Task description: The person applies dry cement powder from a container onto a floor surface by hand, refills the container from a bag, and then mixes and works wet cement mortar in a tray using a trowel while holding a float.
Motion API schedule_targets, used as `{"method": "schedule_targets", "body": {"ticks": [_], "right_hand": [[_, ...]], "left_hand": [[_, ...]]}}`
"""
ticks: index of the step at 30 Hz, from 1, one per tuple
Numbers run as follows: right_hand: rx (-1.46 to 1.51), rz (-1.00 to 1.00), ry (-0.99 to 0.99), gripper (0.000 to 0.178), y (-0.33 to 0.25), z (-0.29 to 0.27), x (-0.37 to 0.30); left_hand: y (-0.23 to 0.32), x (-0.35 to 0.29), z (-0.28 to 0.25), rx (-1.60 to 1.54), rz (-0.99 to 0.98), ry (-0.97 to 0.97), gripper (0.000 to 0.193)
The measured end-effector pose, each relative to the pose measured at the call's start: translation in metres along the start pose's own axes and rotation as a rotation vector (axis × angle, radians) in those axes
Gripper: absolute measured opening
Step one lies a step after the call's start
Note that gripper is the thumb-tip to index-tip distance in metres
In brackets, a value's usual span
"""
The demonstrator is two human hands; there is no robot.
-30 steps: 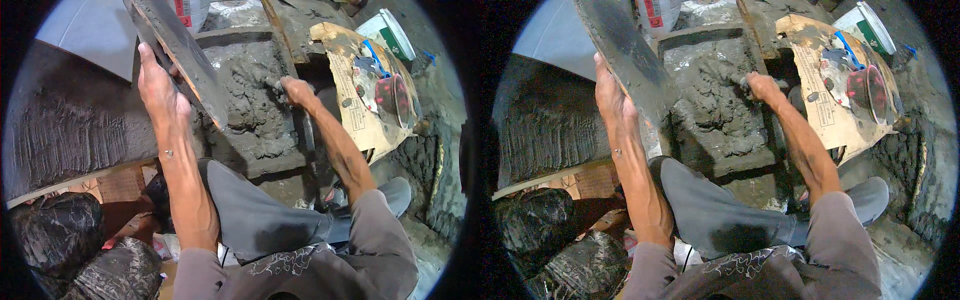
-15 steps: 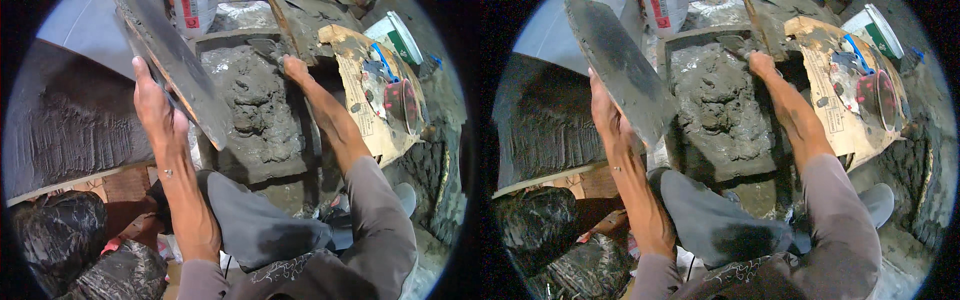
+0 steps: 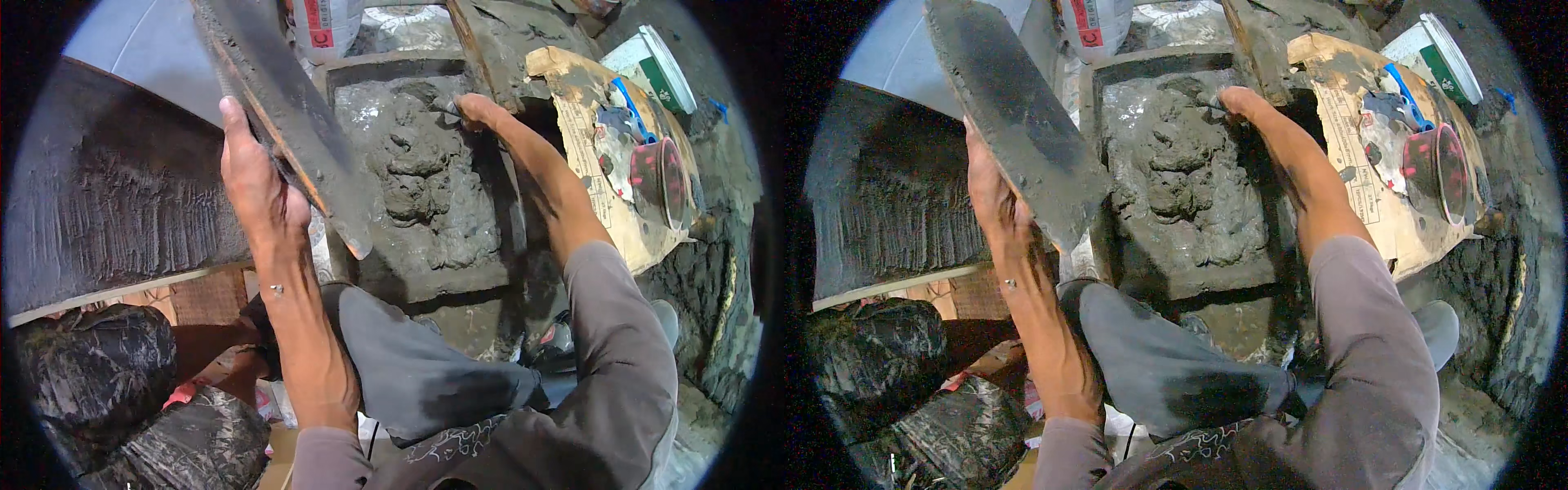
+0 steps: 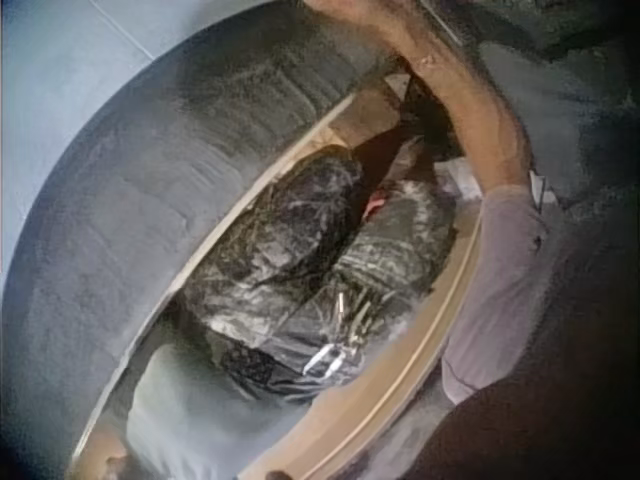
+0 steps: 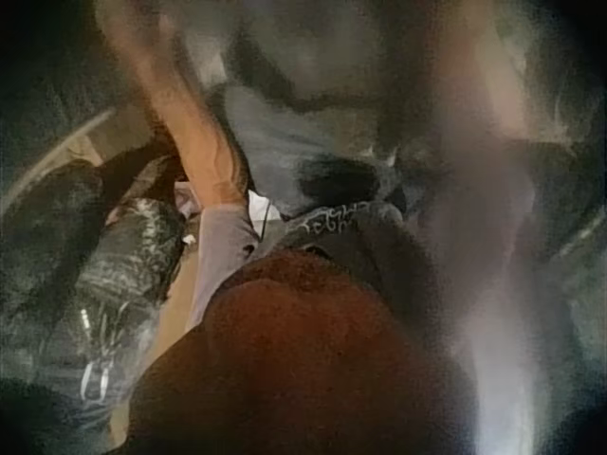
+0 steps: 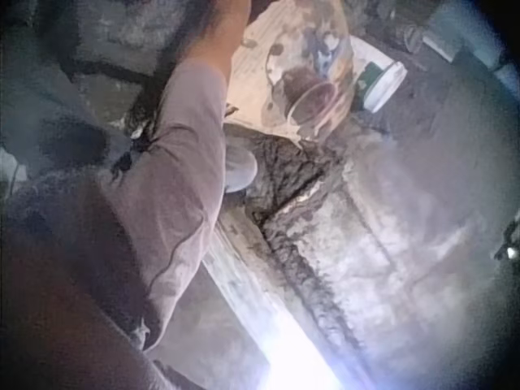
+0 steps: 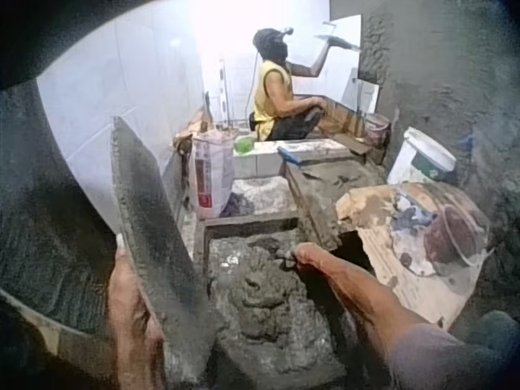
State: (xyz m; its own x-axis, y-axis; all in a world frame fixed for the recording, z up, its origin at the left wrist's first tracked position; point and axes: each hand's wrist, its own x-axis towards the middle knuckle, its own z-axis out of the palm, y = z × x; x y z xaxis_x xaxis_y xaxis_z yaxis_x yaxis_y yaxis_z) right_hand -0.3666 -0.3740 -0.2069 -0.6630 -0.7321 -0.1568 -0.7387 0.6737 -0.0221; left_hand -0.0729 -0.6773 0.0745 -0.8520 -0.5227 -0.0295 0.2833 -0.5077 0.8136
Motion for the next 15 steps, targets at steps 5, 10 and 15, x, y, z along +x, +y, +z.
{"method": "schedule_targets", "body": {"ticks": [5, 10, 15], "right_hand": [[0.069, -0.273, 0.03, 0.037, -0.02, -0.014, -0.004], [0.097, -0.047, -0.22, 0.035, -0.039, -0.03, -0.022], [0.165, -0.106, -0.005, 0.025, -0.109, -0.069, -0.063]], "left_hand": [[0.001, -0.004, 0.0, -0.008, -0.006, -0.057, 0.045], [-0.015, 0.008, 0.004, -0.029, -0.052, -0.056, 0.044], [-0.017, 0.029, -0.019, -0.059, -0.013, -0.005, 0.04]]}}
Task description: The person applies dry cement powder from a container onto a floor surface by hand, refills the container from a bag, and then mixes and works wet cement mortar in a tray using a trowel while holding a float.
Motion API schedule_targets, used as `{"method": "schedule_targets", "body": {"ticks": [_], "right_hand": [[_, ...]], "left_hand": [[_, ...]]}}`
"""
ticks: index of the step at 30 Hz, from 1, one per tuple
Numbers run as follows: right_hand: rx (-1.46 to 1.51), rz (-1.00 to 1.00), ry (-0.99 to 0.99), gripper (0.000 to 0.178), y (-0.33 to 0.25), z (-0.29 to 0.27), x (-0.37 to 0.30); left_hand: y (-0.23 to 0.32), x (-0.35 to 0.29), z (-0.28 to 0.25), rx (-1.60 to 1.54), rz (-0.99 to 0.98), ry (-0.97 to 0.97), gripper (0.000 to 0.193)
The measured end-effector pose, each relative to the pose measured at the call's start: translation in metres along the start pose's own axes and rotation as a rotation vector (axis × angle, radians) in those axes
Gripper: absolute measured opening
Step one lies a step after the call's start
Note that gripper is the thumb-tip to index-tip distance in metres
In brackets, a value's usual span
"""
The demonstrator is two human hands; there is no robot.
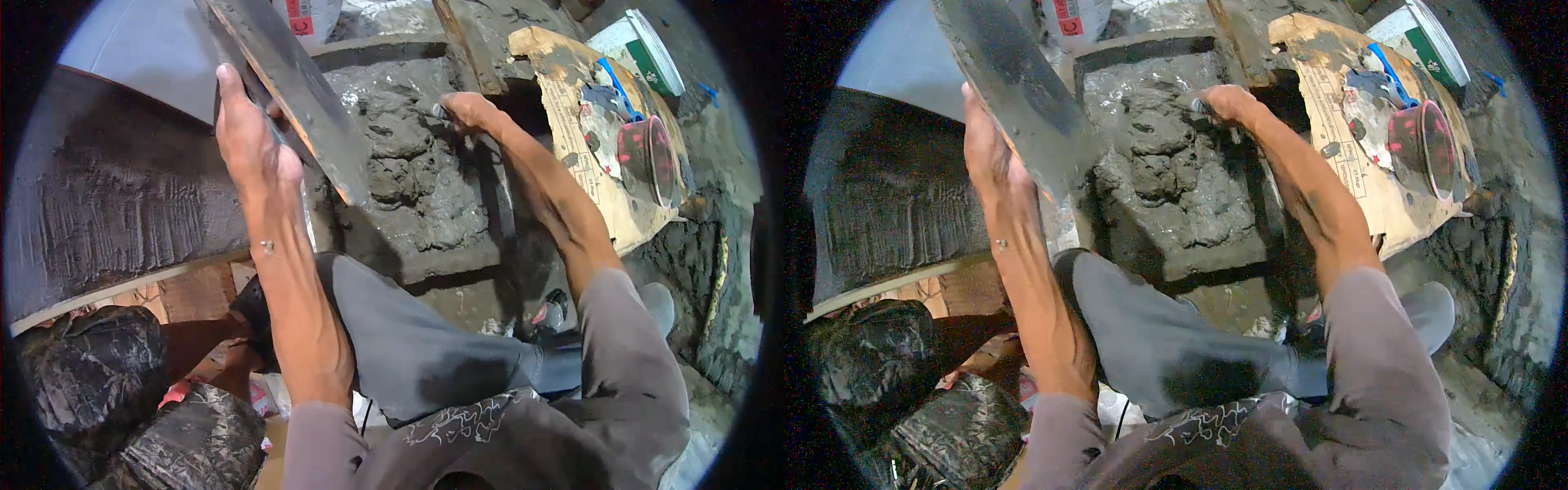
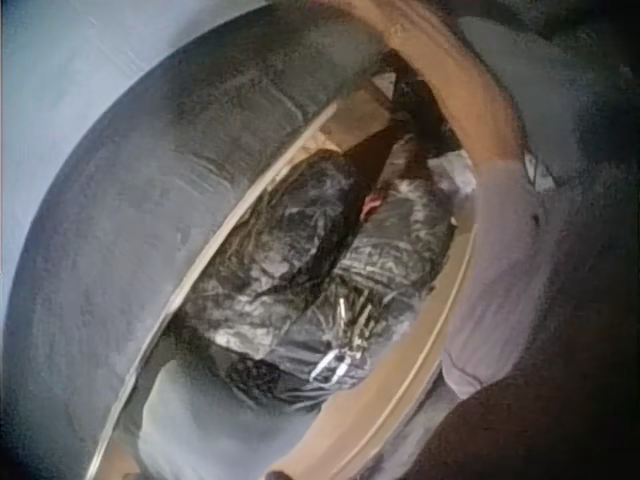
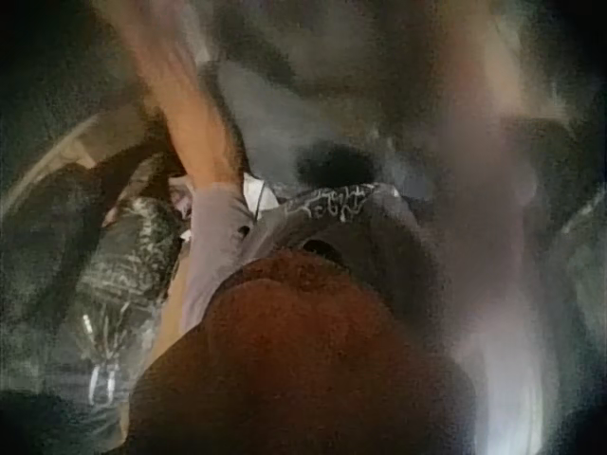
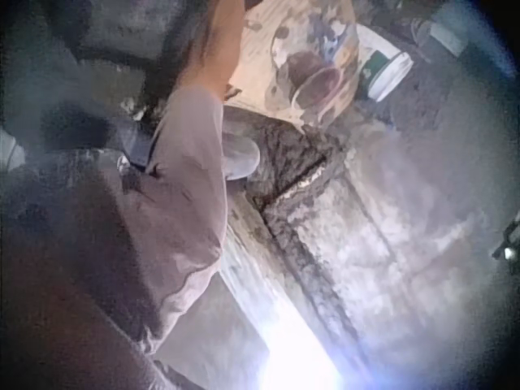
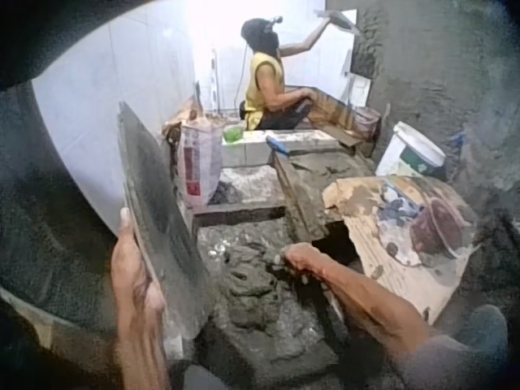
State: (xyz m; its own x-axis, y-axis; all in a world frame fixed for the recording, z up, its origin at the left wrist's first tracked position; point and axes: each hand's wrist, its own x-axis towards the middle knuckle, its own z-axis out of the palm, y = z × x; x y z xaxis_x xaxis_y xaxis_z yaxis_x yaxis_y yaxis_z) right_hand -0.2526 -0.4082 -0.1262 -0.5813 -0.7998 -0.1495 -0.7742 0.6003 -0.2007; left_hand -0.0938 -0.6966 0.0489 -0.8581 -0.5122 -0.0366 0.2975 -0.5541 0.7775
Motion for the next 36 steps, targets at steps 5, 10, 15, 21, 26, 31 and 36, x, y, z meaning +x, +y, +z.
{"method": "schedule_targets", "body": {"ticks": [5, 10, 15, 21, 26, 31, 36], "right_hand": [[-0.212, 0.126, 0.206, 0.017, -0.067, 0.005, -0.076], [0.027, 0.355, 0.28, 0.027, -0.112, -0.024, -0.11], [0.031, 0.51, 0.11, 0.025, -0.123, -0.006, -0.079], [0.054, 0.495, -0.279, 0.021, -0.156, 0.003, -0.126], [0.08, 0.507, -0.237, 0.022, -0.129, -0.049, -0.131], [-0.053, 0.567, -0.16, 0.015, -0.116, 0.045, -0.132], [-0.015, 0.423, -0.206, 0.015, -0.129, -0.032, -0.148]], "left_hand": [[-0.011, 0.011, 0.005, -0.009, 0.014, -0.004, 0.037], [-0.016, 0.019, -0.004, -0.029, -0.029, 0.008, 0.035], [-0.025, 0.014, 0.02, -0.079, -0.061, -0.004, 0.035], [-0.035, 0.011, 0.022, -0.088, -0.095, -0.014, 0.035], [-0.025, 0.013, 0.03, -0.013, -0.097, 0.031, 0.036], [-0.055, 0.022, 0.038, -0.134, -0.152, -0.028, 0.036], [-0.037, 0.021, 0.021, -0.058, -0.068, -0.025, 0.037]]}}
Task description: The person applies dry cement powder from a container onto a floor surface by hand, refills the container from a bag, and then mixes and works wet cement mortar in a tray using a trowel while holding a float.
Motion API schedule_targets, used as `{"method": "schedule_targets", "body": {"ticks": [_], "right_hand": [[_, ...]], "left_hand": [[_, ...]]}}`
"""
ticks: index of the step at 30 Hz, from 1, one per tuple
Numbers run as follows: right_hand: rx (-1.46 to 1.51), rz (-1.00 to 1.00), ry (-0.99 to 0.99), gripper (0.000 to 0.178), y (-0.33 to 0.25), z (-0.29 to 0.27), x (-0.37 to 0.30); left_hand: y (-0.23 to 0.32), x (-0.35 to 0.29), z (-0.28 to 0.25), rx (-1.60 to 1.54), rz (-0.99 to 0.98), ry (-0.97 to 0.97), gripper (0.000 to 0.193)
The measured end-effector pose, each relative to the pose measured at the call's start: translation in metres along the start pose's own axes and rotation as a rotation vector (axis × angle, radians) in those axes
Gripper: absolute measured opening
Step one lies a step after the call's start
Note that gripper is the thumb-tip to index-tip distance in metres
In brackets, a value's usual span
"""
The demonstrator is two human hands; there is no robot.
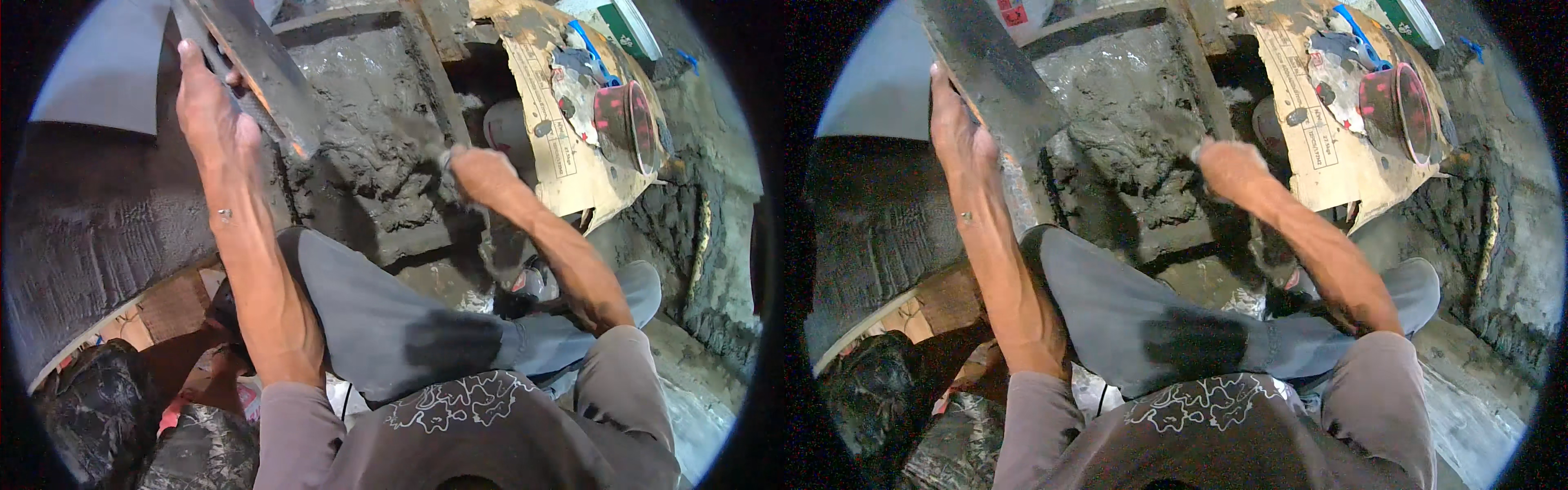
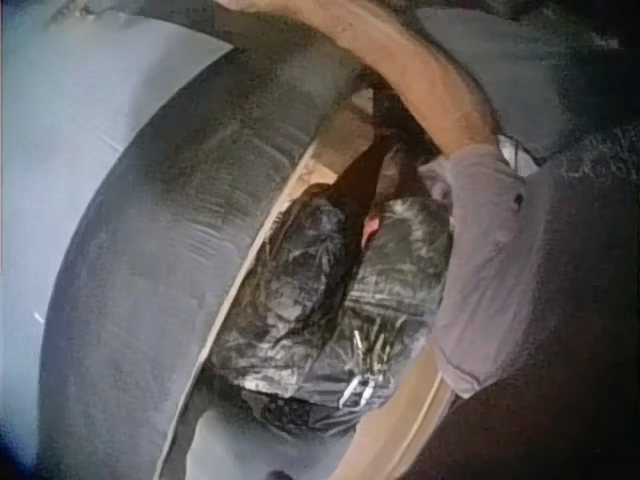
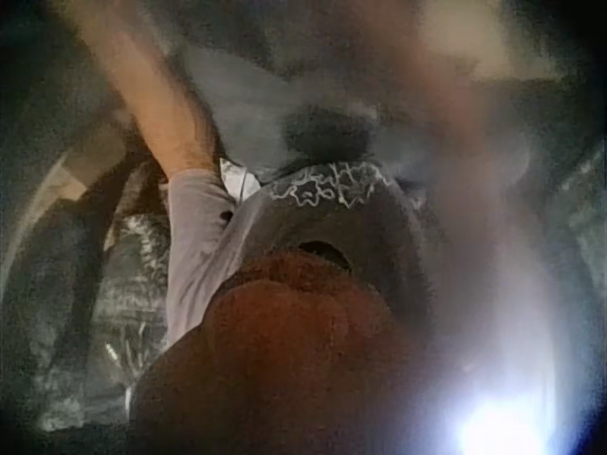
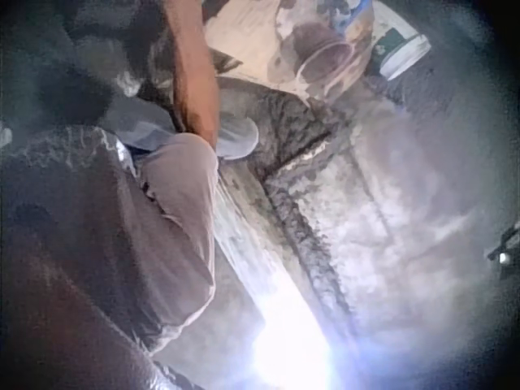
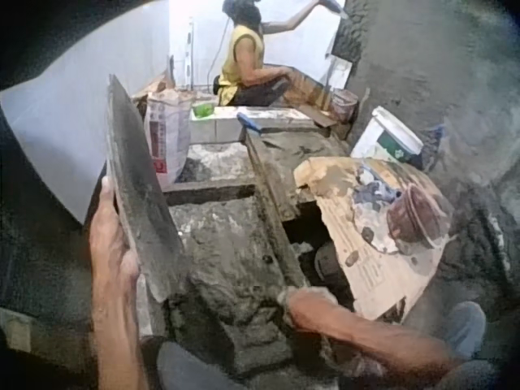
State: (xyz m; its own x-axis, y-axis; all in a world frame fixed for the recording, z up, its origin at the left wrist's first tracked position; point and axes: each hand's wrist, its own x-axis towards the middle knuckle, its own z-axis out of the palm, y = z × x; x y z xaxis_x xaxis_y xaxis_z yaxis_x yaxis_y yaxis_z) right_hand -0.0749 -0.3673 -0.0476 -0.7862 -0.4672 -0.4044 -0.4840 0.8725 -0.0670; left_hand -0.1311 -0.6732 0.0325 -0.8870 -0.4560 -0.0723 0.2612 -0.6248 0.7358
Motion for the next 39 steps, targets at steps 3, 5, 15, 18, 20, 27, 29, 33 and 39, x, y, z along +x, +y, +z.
{"method": "schedule_targets", "body": {"ticks": [3, 5, 15, 18, 20, 27, 29, 33, 39], "right_hand": [[-0.062, -0.016, 0.347, 0.017, 0.0, -0.024, 0.028], [-0.076, 0.063, 0.377, 0.018, 0.023, -0.001, 0.084], [0.219, 0.178, 0.148, 0.026, 0.003, 0.096, 0.073], [0.397, 0.258, 0.156, 0.035, -0.008, 0.126, 0.046], [0.577, 0.342, 0.282, 0.034, -0.026, 0.123, 0.044], [0.464, 0.272, 0.178, 0.044, -0.051, 0.067, 0.047], [0.415, 0.267, 0.188, 0.044, -0.056, 0.055, 0.04], [0.292, 0.141, 0.305, 0.035, -0.054, 0.043, 0.026], [0.111, 0.137, 0.29, 0.031, -0.024, 0.059, 0.025]], "left_hand": [[0.005, 0.001, -0.002, 0.023, 0.015, 0.012, 0.034], [-0.003, 0.0, 0.005, 0.001, -0.02, -0.01, 0.032], [0.015, -0.011, 0.0, 0.029, -0.029, 0.013, 0.032], [0.003, -0.009, 0.013, 0.007, -0.014, 0.01, 0.031], [-0.002, -0.005, 0.013, 0.029, -0.003, -0.005, 0.033], [0.002, -0.006, 0.012, -0.09, -0.029, 0.062, 0.025], [0.003, 0.0, -0.002, -0.324, -0.148, -0.44, 0.023], [0.003, 0.003, 0.003, -0.315, -0.197, -0.38, 0.022], [-0.01, -0.006, 0.024, -0.031, -0.079, -0.012, 0.024]]}}
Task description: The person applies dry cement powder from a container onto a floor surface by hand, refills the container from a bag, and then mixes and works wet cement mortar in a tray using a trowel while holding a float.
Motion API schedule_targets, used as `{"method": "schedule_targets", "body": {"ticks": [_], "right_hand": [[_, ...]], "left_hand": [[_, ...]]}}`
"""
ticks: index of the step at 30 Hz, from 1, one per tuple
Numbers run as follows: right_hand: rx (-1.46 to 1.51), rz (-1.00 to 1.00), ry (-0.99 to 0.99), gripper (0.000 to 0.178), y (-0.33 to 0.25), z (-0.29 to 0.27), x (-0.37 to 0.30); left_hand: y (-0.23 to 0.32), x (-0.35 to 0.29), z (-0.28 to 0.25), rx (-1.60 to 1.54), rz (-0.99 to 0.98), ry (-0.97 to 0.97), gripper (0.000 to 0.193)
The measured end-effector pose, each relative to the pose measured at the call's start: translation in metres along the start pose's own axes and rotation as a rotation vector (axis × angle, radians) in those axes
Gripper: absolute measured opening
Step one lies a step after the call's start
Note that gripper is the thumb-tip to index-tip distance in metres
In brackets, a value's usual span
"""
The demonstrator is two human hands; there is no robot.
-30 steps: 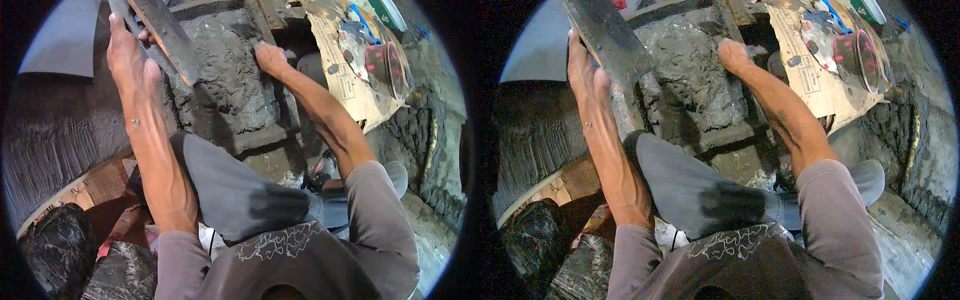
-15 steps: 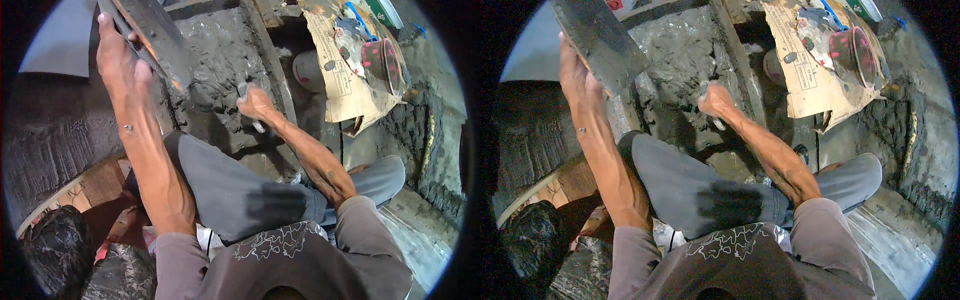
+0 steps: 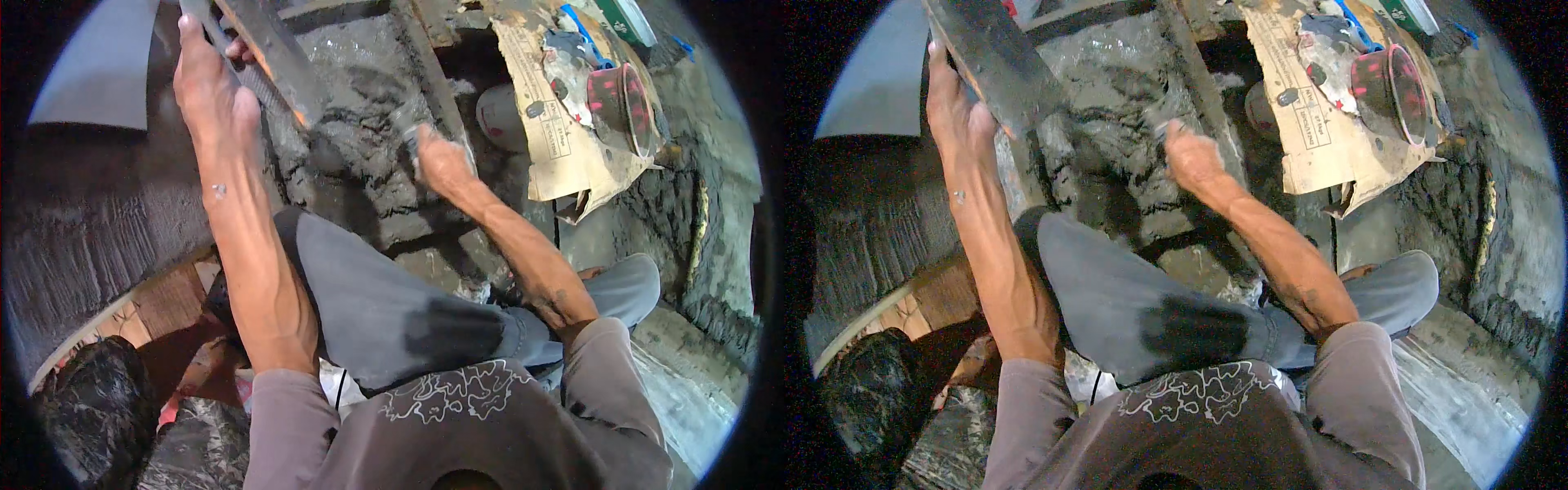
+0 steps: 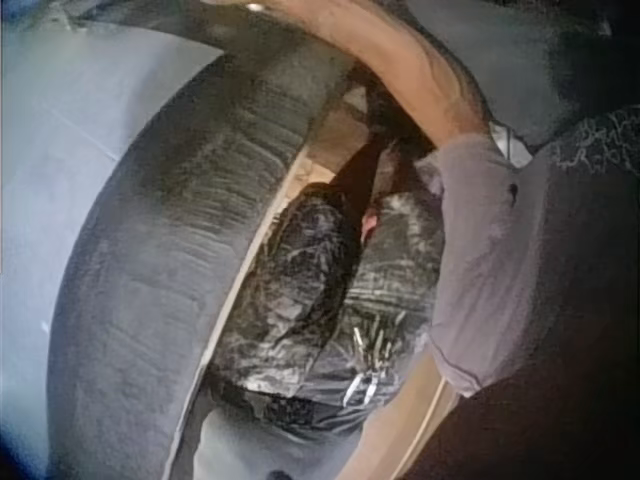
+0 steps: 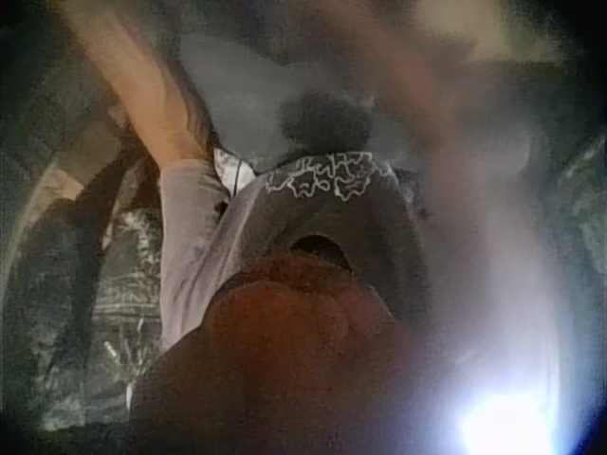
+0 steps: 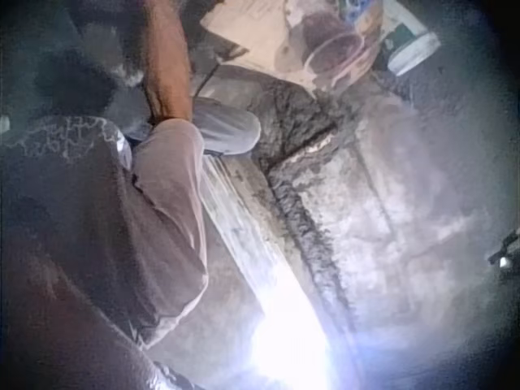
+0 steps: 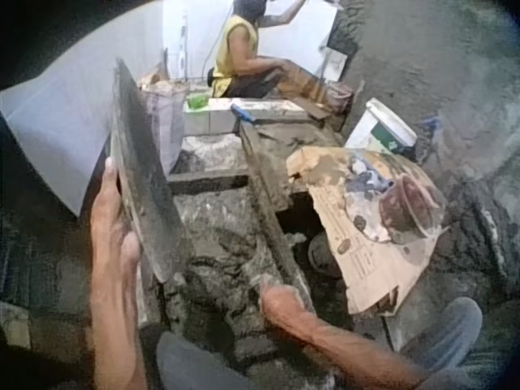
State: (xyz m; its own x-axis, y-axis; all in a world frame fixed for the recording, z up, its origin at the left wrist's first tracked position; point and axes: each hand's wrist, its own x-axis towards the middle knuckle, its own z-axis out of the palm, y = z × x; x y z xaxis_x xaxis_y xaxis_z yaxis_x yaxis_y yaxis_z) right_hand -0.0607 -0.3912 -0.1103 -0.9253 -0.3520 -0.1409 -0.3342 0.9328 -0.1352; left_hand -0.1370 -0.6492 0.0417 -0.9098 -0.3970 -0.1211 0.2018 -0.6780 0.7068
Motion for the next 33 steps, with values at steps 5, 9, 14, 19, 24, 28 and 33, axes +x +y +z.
{"method": "schedule_targets", "body": {"ticks": [5, 9, 14, 19, 24, 28, 33], "right_hand": [[-0.081, 0.141, -0.078, 0.031, 0.031, 0.021, -0.001], [-0.219, 0.183, -0.21, 0.036, 0.04, 0.052, -0.025], [0.08, 0.465, -0.369, 0.049, 0.018, 0.067, -0.047], [0.338, 0.473, -0.343, 0.039, -0.018, 0.087, -0.072], [0.751, 0.602, -0.27, 0.045, -0.065, 0.052, -0.054], [0.969, 0.57, -0.085, 0.044, -0.062, 0.047, -0.029], [0.649, 0.351, 0.012, 0.044, -0.071, -0.011, 0.002]], "left_hand": [[0.004, -0.012, 0.013, -0.007, 0.044, 0.002, 0.033], [0.001, -0.017, 0.012, 0.026, 0.109, -0.053, 0.046], [0.01, -0.009, 0.001, -0.054, 0.089, -0.064, 0.043], [0.01, -0.005, -0.009, -0.054, 0.046, -0.083, 0.042], [0.012, -0.033, 0.015, -0.031, 0.093, -0.027, 0.039], [0.007, -0.021, 0.002, -0.07, 0.183, -0.142, 0.039], [0.032, 0.005, -0.049, -0.375, -0.139, -0.459, 0.027]]}}
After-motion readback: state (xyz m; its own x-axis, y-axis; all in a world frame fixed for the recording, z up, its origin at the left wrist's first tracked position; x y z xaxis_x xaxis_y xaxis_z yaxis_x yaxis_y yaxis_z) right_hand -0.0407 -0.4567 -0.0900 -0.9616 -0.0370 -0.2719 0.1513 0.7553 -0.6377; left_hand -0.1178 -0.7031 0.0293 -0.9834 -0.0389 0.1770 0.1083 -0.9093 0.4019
